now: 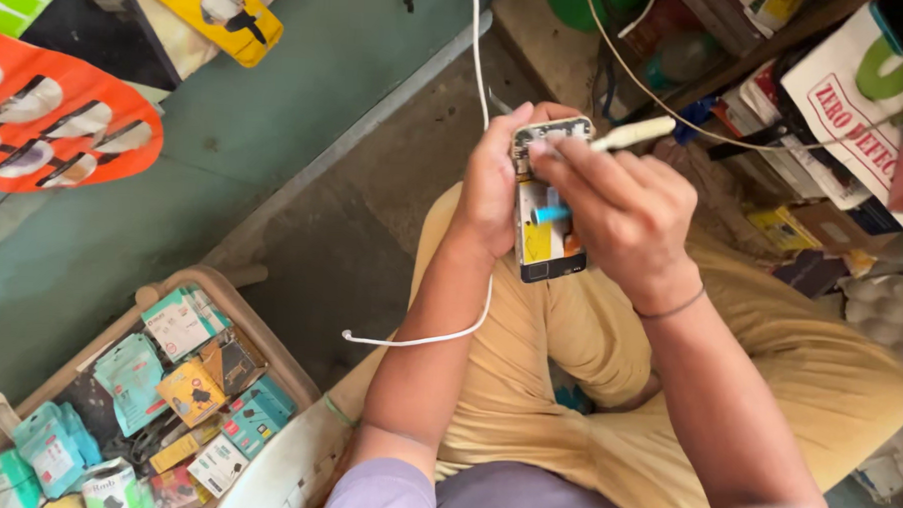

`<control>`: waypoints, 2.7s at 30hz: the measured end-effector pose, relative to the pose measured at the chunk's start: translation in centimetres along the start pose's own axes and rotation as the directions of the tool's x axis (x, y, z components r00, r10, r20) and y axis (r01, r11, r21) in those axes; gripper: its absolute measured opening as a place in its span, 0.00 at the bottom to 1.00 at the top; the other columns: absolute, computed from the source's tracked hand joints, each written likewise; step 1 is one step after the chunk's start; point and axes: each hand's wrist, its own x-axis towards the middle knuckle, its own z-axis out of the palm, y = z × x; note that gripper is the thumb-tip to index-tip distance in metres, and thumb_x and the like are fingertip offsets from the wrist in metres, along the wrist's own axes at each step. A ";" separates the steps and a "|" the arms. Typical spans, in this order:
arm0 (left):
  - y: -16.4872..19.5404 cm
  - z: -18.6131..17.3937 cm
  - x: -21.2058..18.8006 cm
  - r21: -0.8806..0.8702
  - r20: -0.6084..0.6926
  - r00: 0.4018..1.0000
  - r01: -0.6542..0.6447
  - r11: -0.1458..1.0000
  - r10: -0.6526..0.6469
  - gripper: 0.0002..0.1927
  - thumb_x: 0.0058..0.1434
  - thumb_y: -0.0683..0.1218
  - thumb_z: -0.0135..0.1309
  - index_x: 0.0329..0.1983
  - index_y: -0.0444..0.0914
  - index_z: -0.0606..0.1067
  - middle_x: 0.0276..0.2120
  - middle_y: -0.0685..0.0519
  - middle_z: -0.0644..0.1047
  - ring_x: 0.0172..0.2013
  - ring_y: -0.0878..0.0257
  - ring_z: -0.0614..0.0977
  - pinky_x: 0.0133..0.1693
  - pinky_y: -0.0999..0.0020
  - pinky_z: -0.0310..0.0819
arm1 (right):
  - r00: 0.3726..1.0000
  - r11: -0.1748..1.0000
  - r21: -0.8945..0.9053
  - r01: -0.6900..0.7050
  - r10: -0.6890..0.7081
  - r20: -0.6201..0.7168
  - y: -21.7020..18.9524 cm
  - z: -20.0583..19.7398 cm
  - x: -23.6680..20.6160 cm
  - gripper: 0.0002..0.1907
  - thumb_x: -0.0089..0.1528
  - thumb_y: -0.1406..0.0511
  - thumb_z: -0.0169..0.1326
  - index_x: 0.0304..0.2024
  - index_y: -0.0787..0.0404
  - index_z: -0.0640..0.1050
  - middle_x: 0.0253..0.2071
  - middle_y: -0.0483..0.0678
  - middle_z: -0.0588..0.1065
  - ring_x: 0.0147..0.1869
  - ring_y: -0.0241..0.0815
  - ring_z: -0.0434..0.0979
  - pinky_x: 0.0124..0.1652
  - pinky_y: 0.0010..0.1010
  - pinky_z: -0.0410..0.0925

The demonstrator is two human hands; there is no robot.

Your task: The person holds a disassembled smartphone on their lap and repairs it, prying at the internal battery and board with a spudger, lifting components with tweezers, and brushing the internals with a toothbrush. They reposition the phone repeatedly and continue prying and cleaning the interior throughout the clip.

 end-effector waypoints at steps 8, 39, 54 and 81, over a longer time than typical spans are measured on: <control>0.1 0.1 0.2 -0.024 -0.046 0.999 0.029 0.999 -0.030 0.24 0.76 0.55 0.34 0.49 0.32 0.73 0.40 0.47 0.78 0.42 0.58 0.79 0.49 0.64 0.75 | 1.000 1.000 0.006 0.024 -0.024 0.014 -0.3 -0.2 0.3 0.18 0.56 0.70 0.61 0.50 0.58 0.85 0.49 0.43 0.80 0.33 0.36 0.75 0.33 0.29 0.67; 0.3 -0.2 0.0 -0.227 0.029 0.998 0.062 0.972 -0.057 0.25 0.77 0.56 0.35 0.50 0.32 0.74 0.42 0.46 0.80 0.43 0.56 0.80 0.50 0.60 0.76 | 0.993 0.980 0.176 -0.089 0.101 -0.061 0.8 0.0 0.1 0.15 0.64 0.77 0.61 0.51 0.60 0.84 0.48 0.45 0.80 0.45 0.40 0.83 0.43 0.28 0.74; 1.7 0.1 -0.6 -0.227 -0.027 0.994 0.094 0.969 -0.103 0.35 0.73 0.63 0.36 0.52 0.28 0.77 0.45 0.41 0.82 0.45 0.52 0.83 0.50 0.58 0.79 | 0.813 0.627 0.586 -0.513 0.573 0.098 3.7 0.3 4.4 0.06 0.66 0.73 0.64 0.46 0.65 0.83 0.34 0.46 0.78 0.37 0.29 0.74 0.38 0.22 0.67; 0.8 -1.9 -0.5 -0.463 0.136 0.987 0.136 0.876 -0.082 0.38 0.71 0.67 0.37 0.57 0.27 0.73 0.47 0.42 0.79 0.48 0.45 0.82 0.56 0.42 0.76 | 0.695 0.394 0.796 -0.459 0.717 0.047 -3.4 -4.2 -8.9 0.07 0.69 0.68 0.54 0.48 0.61 0.73 0.45 0.42 0.75 0.42 0.33 0.80 0.46 0.27 0.79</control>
